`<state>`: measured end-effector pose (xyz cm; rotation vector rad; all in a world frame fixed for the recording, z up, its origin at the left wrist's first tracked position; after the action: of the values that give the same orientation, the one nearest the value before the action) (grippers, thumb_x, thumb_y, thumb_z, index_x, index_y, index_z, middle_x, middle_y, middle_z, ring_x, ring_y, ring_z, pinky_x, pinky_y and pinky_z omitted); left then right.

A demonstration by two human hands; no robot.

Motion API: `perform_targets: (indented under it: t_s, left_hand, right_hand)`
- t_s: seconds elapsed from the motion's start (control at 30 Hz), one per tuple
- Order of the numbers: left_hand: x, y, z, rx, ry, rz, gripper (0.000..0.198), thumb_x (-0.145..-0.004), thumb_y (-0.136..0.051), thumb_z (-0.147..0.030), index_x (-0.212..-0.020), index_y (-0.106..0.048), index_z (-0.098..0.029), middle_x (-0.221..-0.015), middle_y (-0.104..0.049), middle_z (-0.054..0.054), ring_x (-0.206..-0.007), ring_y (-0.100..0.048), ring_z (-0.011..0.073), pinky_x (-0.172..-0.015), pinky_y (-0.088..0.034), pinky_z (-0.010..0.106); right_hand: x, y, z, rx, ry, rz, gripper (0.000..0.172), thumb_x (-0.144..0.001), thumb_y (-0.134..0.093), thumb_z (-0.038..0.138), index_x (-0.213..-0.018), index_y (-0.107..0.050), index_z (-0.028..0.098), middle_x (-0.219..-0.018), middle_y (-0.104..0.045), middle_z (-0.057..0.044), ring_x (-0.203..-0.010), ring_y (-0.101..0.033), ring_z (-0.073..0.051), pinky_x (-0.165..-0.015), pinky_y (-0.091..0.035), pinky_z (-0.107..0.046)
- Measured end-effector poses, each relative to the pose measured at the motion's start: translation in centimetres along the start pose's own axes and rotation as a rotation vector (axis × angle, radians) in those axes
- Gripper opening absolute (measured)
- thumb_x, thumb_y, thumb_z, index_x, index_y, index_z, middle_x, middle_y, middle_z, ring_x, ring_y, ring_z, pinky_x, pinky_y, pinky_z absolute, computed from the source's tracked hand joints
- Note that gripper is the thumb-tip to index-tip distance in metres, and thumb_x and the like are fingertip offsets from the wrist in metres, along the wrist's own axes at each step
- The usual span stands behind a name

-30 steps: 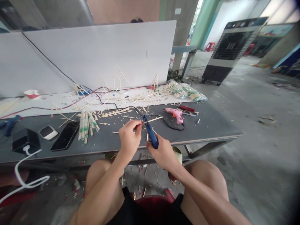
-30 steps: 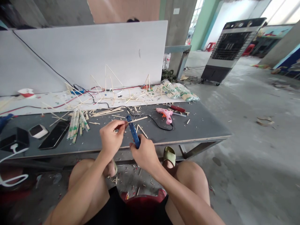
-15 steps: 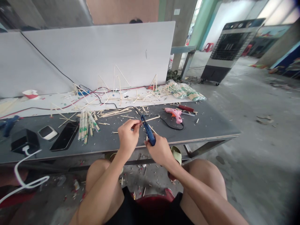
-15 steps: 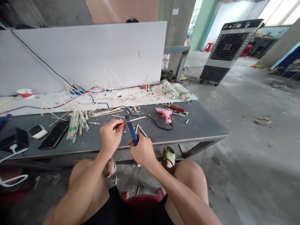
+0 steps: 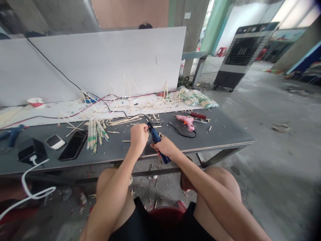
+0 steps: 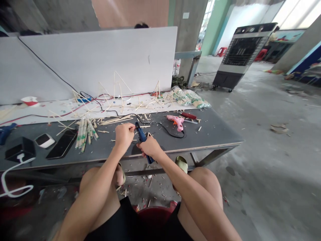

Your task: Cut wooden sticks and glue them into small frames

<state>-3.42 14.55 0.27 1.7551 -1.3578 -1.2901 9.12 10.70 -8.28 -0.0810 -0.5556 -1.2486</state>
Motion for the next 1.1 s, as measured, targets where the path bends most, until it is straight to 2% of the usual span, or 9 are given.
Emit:
perform_targets:
  t_s: [0.37, 0.53, 0.63, 0.77, 0.87, 0.93, 0.97, 1.03, 1.1]
  left_hand:
    - [-0.3, -0.2, 0.3, -0.173, 0.005, 0.082, 0.025, -0.083, -0.052, -0.011, -0.070, -0.071, -0.018, -0.076, -0.072, 0.011, -0.077, -0.065, 0.0243, -0.068, -0.038, 0.031]
    - [-0.5, 0.8, 0.1, -0.138, -0.038, -0.055, 0.023, -0.084, -0.054, -0.010, -0.069, -0.071, -0.017, -0.072, -0.071, 0.012, -0.070, -0.065, 0.0246, -0.064, -0.039, 0.031]
    - [0.4, 2.5, -0.3, -0.026, -0.078, -0.169, 0.023, -0.087, -0.053, -0.011, -0.073, -0.071, -0.018, -0.075, -0.072, 0.009, -0.070, -0.064, 0.0226, -0.064, -0.040, 0.030]
    - [2.5, 4.1, -1.1, 0.183, -0.163, -0.231, 0.018, -0.091, -0.055, -0.016, -0.082, -0.070, -0.018, -0.079, -0.072, 0.006, -0.070, -0.063, 0.0189, -0.066, -0.041, 0.028]
    - [3.6, 4.0, -1.7, 0.250, -0.206, -0.206, 0.021, -0.094, -0.054, -0.022, -0.081, -0.069, -0.017, -0.074, -0.069, 0.005, -0.064, -0.058, 0.0163, -0.063, -0.039, 0.027]
    - [4.0, 3.4, -2.0, 0.246, -0.223, -0.175, 0.025, -0.096, -0.051, -0.025, -0.079, -0.068, -0.017, -0.070, -0.066, 0.004, -0.060, -0.054, 0.0155, -0.061, -0.037, 0.027]
    - [4.1, 3.0, -2.1, 0.239, -0.228, -0.158, 0.027, -0.097, -0.051, -0.026, -0.077, -0.068, -0.017, -0.069, -0.064, 0.004, -0.059, -0.053, 0.0152, -0.060, -0.036, 0.027]
    - [4.2, 2.2, -2.3, 0.233, -0.230, -0.119, 0.027, -0.097, -0.051, -0.026, -0.076, -0.067, -0.017, -0.068, -0.063, 0.003, -0.058, -0.052, 0.0149, -0.060, -0.036, 0.027]
    - [4.2, 1.5, -2.3, 0.244, -0.225, -0.081, 0.022, -0.095, -0.053, -0.023, -0.078, -0.067, -0.017, -0.070, -0.064, 0.003, -0.060, -0.054, 0.0149, -0.061, -0.037, 0.027]
  right_hand:
    - [-0.6, -1.2, -0.1, -0.112, -0.036, 0.099, 0.027, -0.079, -0.067, 0.024, -0.063, -0.047, 0.019, -0.048, -0.048, 0.004, -0.039, -0.048, -0.011, -0.037, -0.040, -0.023]
    - [-0.7, -1.1, 0.0, -0.097, -0.011, 0.144, 0.033, -0.074, -0.073, 0.027, -0.061, -0.044, 0.020, -0.047, -0.046, 0.006, -0.038, -0.042, -0.009, -0.037, -0.035, -0.021]
    - [0.6, 0.5, 0.8, -0.012, 0.048, 0.113, 0.034, -0.073, -0.073, 0.031, -0.060, -0.044, 0.020, -0.048, -0.048, 0.005, -0.040, -0.047, -0.010, -0.039, -0.039, -0.023]
    - [3.8, 6.7, 2.7, 0.136, 0.202, -0.100, 0.028, -0.077, -0.072, 0.040, -0.071, -0.056, 0.018, -0.058, -0.062, -0.002, -0.049, -0.057, -0.015, -0.048, -0.044, -0.025]
    - [5.8, 15.6, 2.4, 0.371, 0.207, -0.487, 0.033, -0.084, -0.063, 0.048, -0.093, -0.069, 0.016, -0.074, -0.071, -0.009, -0.065, -0.066, -0.021, -0.061, -0.047, -0.030]
    - [6.5, 22.1, 0.7, 0.608, 0.074, -0.766, 0.042, -0.084, -0.062, 0.051, -0.105, -0.071, 0.016, -0.087, -0.073, -0.015, -0.081, -0.069, -0.029, -0.071, -0.048, -0.036]
    - [6.5, 24.9, -0.7, 0.693, -0.029, -0.844, 0.047, -0.084, -0.061, 0.052, -0.109, -0.071, 0.014, -0.093, -0.073, -0.019, -0.089, -0.069, -0.034, -0.076, -0.049, -0.039]
    - [5.7, 29.4, -4.2, 0.765, -0.230, -0.908, 0.060, -0.083, -0.058, 0.057, -0.113, -0.070, 0.006, -0.101, -0.070, -0.028, -0.099, -0.066, -0.041, -0.082, -0.048, -0.045]
    - [4.9, 32.2, -7.2, 0.770, -0.364, -0.953, 0.069, -0.083, -0.057, 0.059, -0.117, -0.068, 0.000, -0.113, -0.065, -0.033, -0.109, -0.062, -0.046, -0.088, -0.046, -0.050]
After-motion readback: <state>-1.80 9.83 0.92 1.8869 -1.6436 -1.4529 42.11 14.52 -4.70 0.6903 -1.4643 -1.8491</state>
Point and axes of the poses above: each hand's wrist, its own x-axis away from the middle knuckle, its own y-axis out of the back of the hand, z = x × y, the point moved 9 cm from there along -x, towards the middle knuckle
